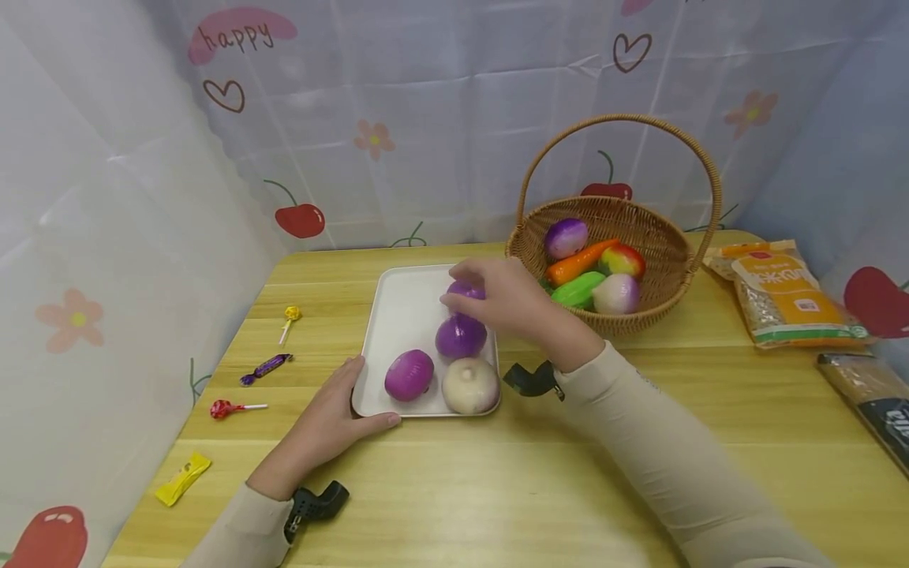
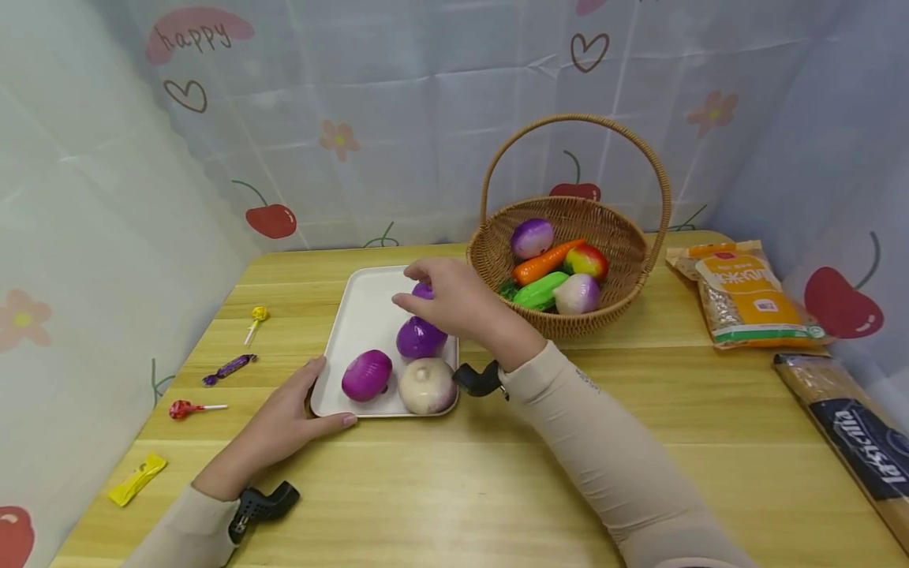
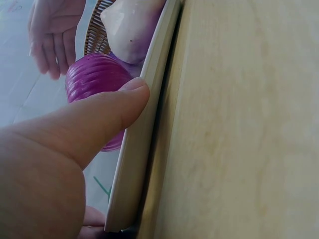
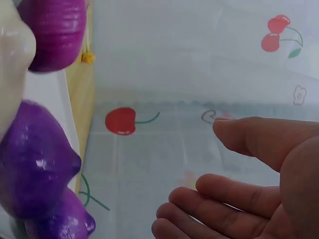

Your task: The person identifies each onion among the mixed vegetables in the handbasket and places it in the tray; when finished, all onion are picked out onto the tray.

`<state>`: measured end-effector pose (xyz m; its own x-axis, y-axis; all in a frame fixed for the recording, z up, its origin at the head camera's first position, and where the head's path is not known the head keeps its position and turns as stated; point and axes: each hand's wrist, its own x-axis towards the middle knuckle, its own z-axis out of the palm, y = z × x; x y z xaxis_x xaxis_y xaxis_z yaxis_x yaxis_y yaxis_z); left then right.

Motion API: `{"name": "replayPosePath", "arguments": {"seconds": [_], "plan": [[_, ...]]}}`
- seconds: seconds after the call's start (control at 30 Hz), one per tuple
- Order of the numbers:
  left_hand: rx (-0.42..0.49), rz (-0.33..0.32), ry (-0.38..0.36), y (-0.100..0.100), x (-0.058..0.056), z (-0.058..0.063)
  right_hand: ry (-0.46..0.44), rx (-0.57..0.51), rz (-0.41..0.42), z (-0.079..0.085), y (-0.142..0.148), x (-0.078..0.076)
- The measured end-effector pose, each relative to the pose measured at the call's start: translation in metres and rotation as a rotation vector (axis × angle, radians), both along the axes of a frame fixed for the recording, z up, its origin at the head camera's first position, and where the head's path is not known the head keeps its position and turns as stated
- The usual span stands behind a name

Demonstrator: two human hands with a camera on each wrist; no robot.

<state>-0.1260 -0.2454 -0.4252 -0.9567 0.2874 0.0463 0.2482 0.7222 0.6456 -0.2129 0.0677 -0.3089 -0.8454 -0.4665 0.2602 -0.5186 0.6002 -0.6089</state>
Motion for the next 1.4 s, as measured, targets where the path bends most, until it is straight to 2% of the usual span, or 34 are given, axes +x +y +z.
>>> {"name": "replayPosePath", "arguments": {"seconds": [0.2,0.33,0.6,0.77,1.03,1.4], "plan": [[0.020,-0.012,0.013,0.000,-0.001,0.000,-0.057,-0.065,-0.117,0.006,0.036,-0.008],[0.016,-0.014,0.010,0.000,-0.001,0.002,-0.063,-0.085,-0.191,0.008,0.061,-0.013],[-0.004,0.001,-0.009,0.000,-0.002,0.003,-0.065,-0.080,-0.310,0.018,0.112,-0.010],[-0.019,0.011,-0.017,-0.001,-0.002,0.002,-0.088,-0.041,-0.378,0.021,0.142,-0.011],[-0.037,0.018,-0.025,-0.002,-0.002,0.001,-0.160,-0.020,-0.425,0.017,0.168,-0.012],[-0.042,0.015,-0.026,-0.002,-0.001,0.000,-0.182,0.032,-0.407,0.014,0.175,-0.012]]}}
